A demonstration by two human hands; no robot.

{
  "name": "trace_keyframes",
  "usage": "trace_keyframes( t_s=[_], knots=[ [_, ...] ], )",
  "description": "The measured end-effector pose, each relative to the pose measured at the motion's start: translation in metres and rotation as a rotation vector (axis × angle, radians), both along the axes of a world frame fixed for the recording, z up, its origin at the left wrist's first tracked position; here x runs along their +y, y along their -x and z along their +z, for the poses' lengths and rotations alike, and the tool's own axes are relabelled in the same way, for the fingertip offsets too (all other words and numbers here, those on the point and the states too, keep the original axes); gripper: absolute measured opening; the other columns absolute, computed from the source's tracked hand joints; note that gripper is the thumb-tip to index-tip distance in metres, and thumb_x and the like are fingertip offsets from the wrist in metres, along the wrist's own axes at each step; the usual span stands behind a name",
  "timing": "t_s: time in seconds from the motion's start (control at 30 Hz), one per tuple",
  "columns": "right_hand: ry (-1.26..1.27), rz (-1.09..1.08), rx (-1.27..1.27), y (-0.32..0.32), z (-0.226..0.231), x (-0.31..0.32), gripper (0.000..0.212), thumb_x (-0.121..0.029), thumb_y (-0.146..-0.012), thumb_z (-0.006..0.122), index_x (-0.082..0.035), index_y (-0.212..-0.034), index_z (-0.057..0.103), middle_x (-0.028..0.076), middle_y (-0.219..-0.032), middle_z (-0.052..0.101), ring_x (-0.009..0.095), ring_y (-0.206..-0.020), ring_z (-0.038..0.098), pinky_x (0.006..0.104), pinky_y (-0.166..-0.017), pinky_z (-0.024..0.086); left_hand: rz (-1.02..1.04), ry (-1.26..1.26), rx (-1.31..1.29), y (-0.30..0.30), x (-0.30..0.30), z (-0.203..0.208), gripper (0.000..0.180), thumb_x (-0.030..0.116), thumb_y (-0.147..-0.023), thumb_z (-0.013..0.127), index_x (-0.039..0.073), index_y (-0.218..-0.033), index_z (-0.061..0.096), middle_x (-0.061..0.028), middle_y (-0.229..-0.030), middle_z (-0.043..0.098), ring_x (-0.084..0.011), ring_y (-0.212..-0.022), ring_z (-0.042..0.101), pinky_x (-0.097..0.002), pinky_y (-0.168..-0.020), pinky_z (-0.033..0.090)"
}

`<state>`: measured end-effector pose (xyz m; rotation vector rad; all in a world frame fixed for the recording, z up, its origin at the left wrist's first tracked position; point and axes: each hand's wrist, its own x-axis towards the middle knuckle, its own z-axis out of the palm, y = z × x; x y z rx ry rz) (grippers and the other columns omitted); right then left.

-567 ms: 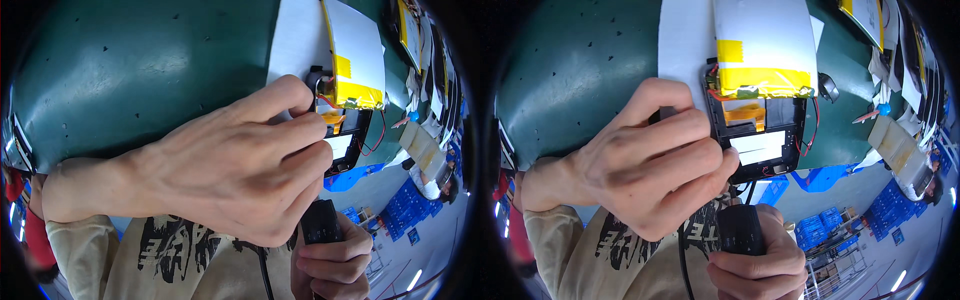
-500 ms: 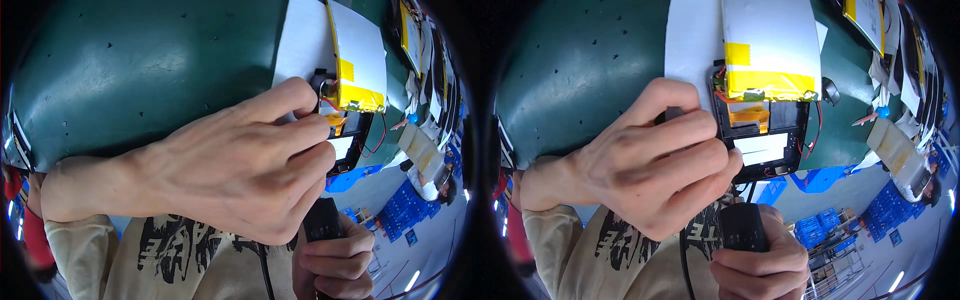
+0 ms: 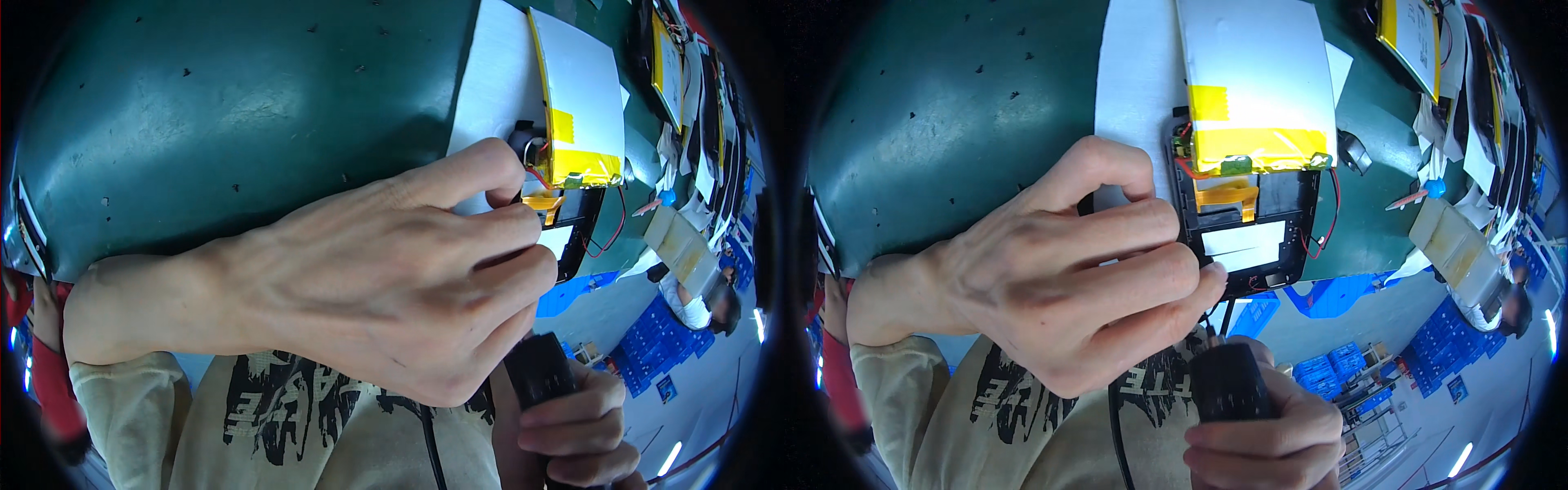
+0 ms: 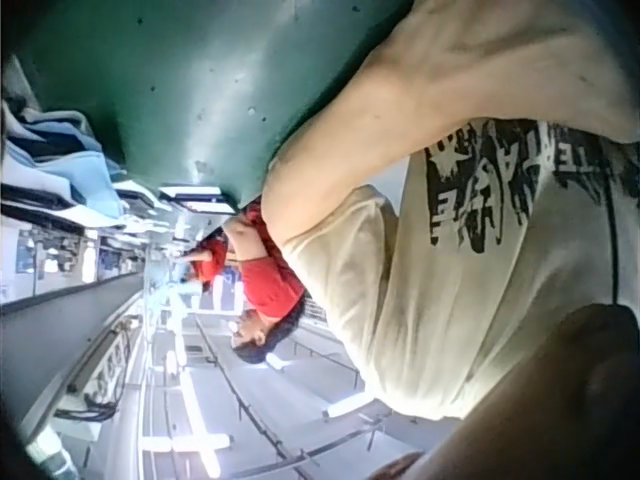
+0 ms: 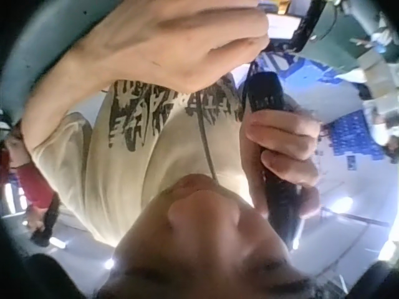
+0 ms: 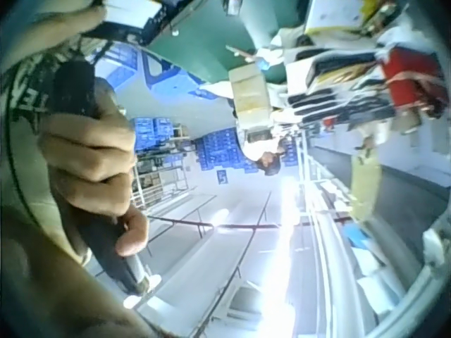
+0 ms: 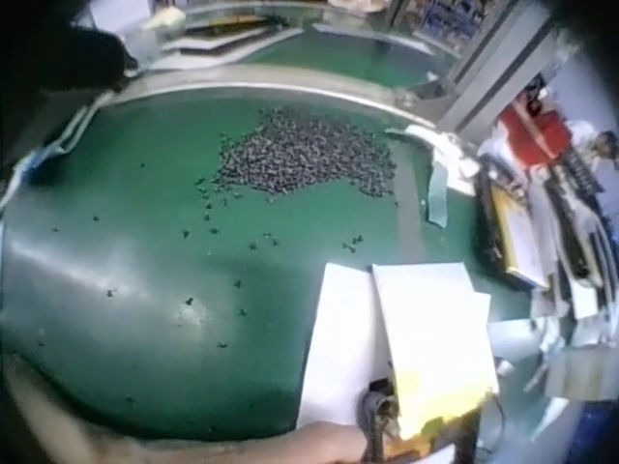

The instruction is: Assembling an electronic handheld device by connecting components and using an electric screwdriver.

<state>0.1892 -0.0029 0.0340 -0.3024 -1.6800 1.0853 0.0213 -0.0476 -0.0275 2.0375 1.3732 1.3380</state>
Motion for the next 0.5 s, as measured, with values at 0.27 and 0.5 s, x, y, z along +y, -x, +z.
trace_keyframes(
  t_s=[0.27,0.5],
  knots=[
    [-0.042,0.065,0.530,0.018,0.004,0.016,0.048,-0.033,-0.099,0.065,-0.006,-0.135,0.052,-0.005,-0.074,0.049,0.006,-0.047,0.048,0.0218,-0.044,0.051,-0.126,-0.021,-0.040,0.004,-0.008,0.004,0.008,-0.004,-0.070,0.079,-0.003,-0.074,0.072,0.0005,-0.060,0.047,-0.0121,-0.054,0.047,-0.0264,-0.043,0.031],
    [-0.066,-0.068,0.329,0.015,-0.025,0.017,0.022,-0.019,-0.090,0.068,-0.007,-0.096,0.050,-0.001,-0.076,0.055,0.009,-0.049,0.058,0.0194,-0.044,0.051,-0.182,-0.048,0.273,0.009,-0.018,0.000,0.040,0.013,-0.053,0.069,-0.001,-0.089,0.078,0.0059,-0.057,0.045,-0.0083,-0.052,0.042,-0.0238,-0.046,0.028]
  ],
)
